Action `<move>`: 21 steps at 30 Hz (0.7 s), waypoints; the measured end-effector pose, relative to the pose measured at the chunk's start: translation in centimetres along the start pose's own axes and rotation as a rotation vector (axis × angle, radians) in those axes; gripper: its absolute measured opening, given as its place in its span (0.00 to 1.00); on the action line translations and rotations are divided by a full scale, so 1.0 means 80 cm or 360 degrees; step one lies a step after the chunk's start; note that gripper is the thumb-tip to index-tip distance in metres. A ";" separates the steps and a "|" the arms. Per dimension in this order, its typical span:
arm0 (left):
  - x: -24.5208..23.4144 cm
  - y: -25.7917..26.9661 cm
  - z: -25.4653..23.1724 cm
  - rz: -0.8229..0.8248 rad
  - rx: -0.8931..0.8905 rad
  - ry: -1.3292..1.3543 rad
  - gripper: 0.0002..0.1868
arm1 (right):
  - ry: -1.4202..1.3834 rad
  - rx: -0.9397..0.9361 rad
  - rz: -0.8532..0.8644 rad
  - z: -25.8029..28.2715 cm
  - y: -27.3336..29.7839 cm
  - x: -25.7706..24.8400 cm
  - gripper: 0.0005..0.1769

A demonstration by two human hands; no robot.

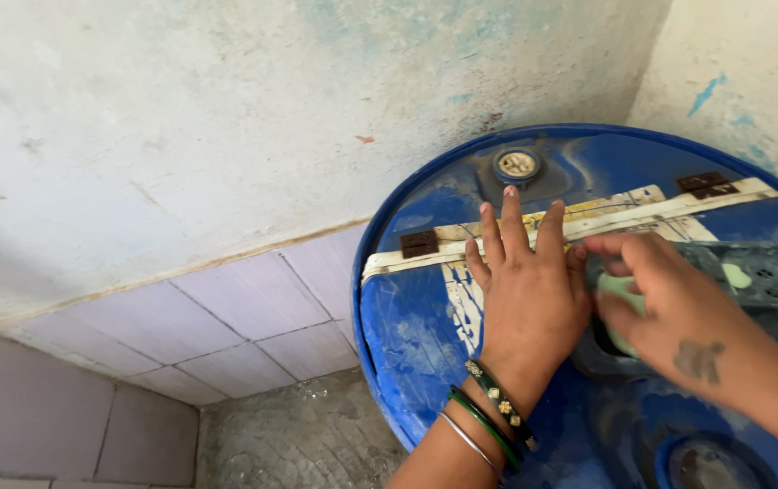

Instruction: The person places several small packets and a plastic container into a wall niche. They repeatedly pick up packets from the floor and a blue barrel, then arrange them on the shelf alongside other toiletries.

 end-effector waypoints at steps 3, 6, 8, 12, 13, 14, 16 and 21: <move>-0.004 -0.005 -0.023 -0.0006 0.0125 -0.0002 0.26 | 0.1242 0.0362 0.0343 -0.030 0.040 -0.005 0.36; -0.005 -0.008 -0.045 -0.0043 0.0229 0.0064 0.25 | 0.1430 0.0621 0.0529 -0.050 0.068 -0.009 0.36; -0.003 -0.010 -0.060 -0.0048 0.0287 0.0121 0.25 | 0.1372 0.0465 0.0342 -0.042 0.073 -0.021 0.33; 0.007 -0.008 -0.082 -0.0005 0.0343 0.0215 0.24 | 0.1220 0.0062 0.0336 -0.045 0.081 -0.014 0.35; 0.010 -0.008 -0.087 0.0004 0.0346 0.0244 0.23 | 0.1245 0.0033 0.0253 -0.049 0.081 -0.017 0.35; 0.012 -0.007 -0.090 0.0007 0.0346 0.0257 0.23 | 0.1270 0.0005 0.0169 -0.052 0.085 -0.017 0.34; 0.017 -0.004 -0.098 0.0012 0.0341 0.0285 0.23 | 0.1270 -0.0094 -0.0017 -0.054 0.095 -0.022 0.34; 0.032 -0.001 -0.115 0.0033 0.0333 0.0357 0.23 | 0.1347 0.0003 0.0027 -0.079 0.103 -0.030 0.21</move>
Point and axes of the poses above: each hand's wrist, its own y-axis away from the middle knuckle, its own x-axis out of the palm, z = x × y, the point moved 9 cm from there along -y, towards the middle knuckle, and after that the axes turned 8 degrees about x, right-handed, at the moved point
